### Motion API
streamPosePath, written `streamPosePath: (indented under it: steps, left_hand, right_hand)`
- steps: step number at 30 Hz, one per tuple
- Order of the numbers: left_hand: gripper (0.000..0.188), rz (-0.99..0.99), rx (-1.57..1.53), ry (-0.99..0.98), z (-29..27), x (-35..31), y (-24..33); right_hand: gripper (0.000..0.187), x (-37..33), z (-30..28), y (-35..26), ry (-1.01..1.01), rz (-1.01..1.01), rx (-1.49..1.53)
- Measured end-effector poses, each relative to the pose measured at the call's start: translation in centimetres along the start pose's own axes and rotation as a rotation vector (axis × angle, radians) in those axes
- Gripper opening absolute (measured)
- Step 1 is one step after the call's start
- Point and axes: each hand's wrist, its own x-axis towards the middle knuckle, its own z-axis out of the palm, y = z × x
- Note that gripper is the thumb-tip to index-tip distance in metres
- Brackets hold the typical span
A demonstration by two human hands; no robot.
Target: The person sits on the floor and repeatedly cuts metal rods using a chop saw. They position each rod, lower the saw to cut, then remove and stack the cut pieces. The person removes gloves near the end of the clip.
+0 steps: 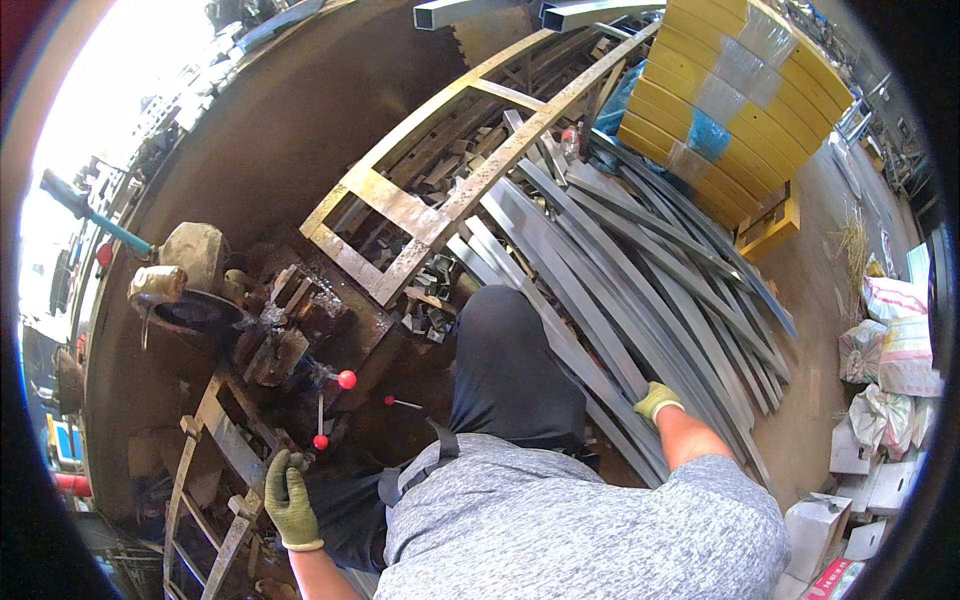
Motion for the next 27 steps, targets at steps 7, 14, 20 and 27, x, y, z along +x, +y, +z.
streamPosePath:
  steps: [7,14,20,27]
  left_hand:
    - [0.038,0.005,-0.035,0.06,-2.1,-2.7,-1.3]
    - [0.037,0.018,-0.05,0.142,-4.7,-7.0,-3.6]
    - [0.037,0.089,-0.138,0.25,-7.1,-8.8,-3.8]
    - [0.037,0.161,-0.194,0.306,-7.0,-8.9,-1.2]
  right_hand:
    - [0.055,3.1,1.5,-2.4,0.203,0.137,0.092]
    - [0.061,0.1,3.2,-5.9,0.412,-0.076,0.043]
    - [0.076,-4.3,6.6,-8.1,0.334,-0.293,0.079]
    - [0.061,-3.4,8.8,-10.3,0.019,-0.424,0.181]
